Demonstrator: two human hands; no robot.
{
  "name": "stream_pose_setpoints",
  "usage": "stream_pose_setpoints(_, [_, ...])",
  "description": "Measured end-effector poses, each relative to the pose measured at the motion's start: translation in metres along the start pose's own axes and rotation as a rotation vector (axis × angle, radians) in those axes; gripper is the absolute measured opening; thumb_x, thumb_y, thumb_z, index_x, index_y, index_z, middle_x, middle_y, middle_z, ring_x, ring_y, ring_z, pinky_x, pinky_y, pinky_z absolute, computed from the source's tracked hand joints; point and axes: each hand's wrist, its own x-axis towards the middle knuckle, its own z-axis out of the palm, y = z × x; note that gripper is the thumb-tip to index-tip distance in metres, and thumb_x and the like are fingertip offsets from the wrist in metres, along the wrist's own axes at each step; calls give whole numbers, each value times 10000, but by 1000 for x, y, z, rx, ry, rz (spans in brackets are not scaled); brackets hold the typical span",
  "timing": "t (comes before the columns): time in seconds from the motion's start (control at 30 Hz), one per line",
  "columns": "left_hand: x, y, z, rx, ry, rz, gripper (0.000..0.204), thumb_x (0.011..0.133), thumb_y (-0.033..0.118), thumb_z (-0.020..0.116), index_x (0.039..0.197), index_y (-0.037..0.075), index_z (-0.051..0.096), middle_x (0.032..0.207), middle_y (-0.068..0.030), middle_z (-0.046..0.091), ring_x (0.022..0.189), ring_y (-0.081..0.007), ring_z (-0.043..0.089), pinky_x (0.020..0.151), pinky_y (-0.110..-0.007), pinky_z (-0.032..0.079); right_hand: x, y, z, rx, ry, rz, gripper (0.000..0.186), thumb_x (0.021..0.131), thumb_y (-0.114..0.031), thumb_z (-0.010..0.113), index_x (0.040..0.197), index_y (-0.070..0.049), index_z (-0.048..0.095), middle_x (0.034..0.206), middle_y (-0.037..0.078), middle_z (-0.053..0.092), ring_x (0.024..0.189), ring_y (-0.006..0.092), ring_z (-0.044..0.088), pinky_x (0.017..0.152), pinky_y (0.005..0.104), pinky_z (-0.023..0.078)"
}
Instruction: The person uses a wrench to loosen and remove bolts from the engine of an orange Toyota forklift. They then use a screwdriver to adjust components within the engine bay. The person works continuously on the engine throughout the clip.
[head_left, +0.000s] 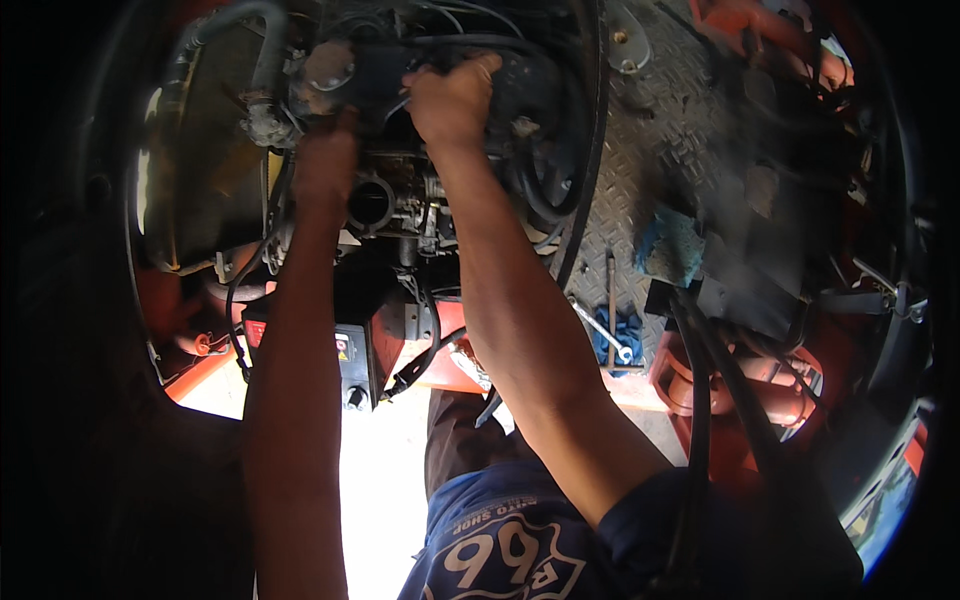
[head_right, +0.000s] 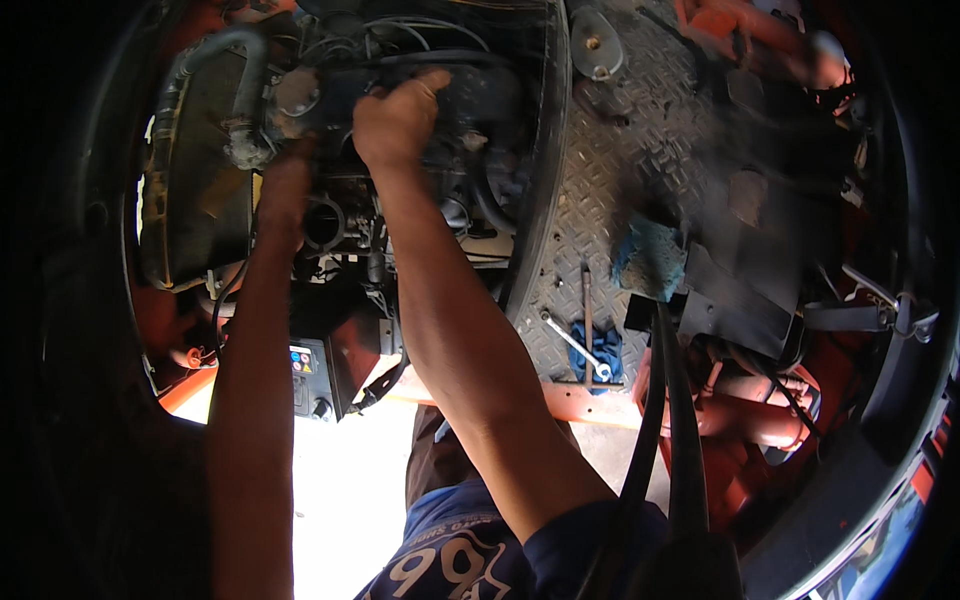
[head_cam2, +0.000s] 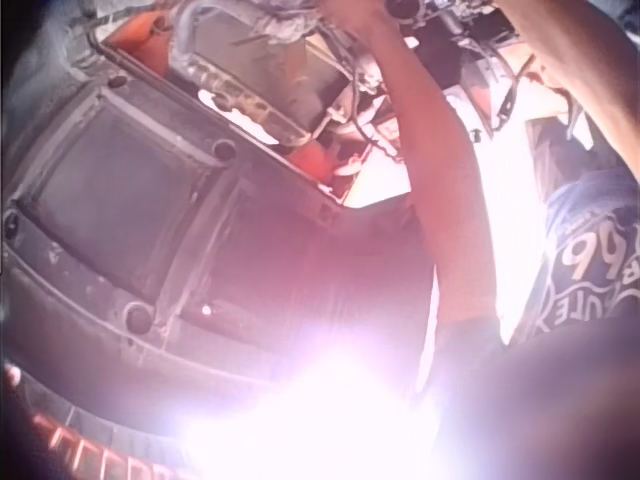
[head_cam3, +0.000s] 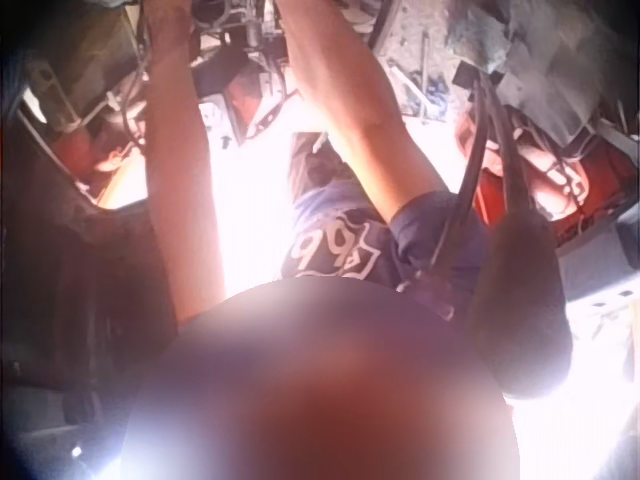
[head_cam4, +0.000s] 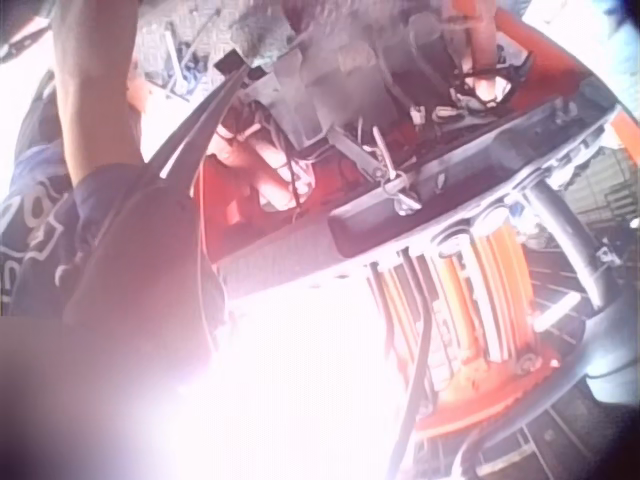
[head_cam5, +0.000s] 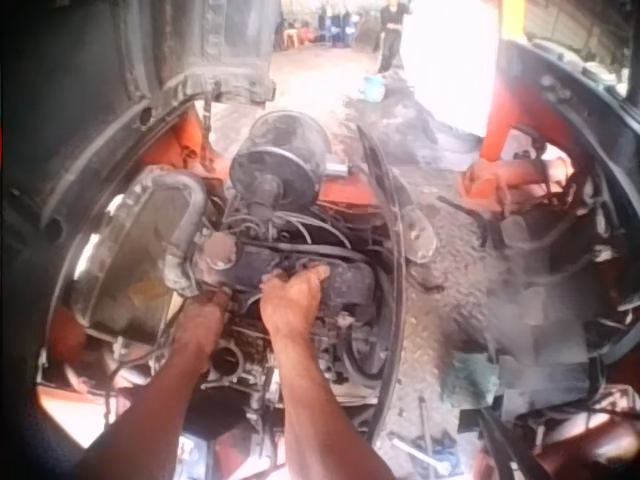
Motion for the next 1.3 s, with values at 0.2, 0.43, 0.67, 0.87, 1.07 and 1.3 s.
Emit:
stream_pose_setpoints(0.2, [-20,18,0,-1,-48,88,676,859,560,664,1266,21,640,1242,-191,660,1150,-311,618,1007,-376,441,3,-21,-4,607,-66,199,309,1047,-283,505,1154,-7,414,850,135,626,655,201,653,564,328,564])
stream_pose_setpoints(0.43, [-23,18,-2,135,-10,190,615,862,533,661,1231,40,665,1204,-209,667,1142,-334,620,1008,-388,449,39,-31,-14,768,-204,178,435,1073,-404,367,1113,-41,603,705,19,550,580,107,441,540,274,406])
stream_pose_setpoints(0.67, [-26,24,0,212,19,123,655,858,525,679,1298,43,621,1246,-212,643,1188,-341,596,1029,-391,435,39,-26,-6,850,-124,76,381,1046,-368,437,944,-45,611,595,-13,432,445,73,305,396,252,242])
stream_pose_setpoints(0.87, [-29,24,-5,250,-76,181,597,869,426,709,1300,28,602,1318,-203,605,1228,-316,580,1037,-354,449,40,-31,1,781,-56,52,319,983,-262,504,777,-41,607,571,-15,419,428,85,318,382,260,235])
stream_pose_setpoints(1.07, [-25,24,-4,283,-115,268,663,816,447,741,1296,7,614,1376,-229,561,1270,-335,549,1062,-395,416,47,-35,11,643,-3,67,250,945,-200,512,795,-19,598,564,-9,411,431,89,316,398,270,239])
stream_pose_setpoints(1.3, [-19,10,-1,677,-63,598,423,903,381,673,1240,127,671,1297,-185,608,1179,-377,598,988,-422,485,52,-32,11,675,-34,67,222,893,-190,557,738,-41,617,559,-27,405,432,91,338,390,275,248])
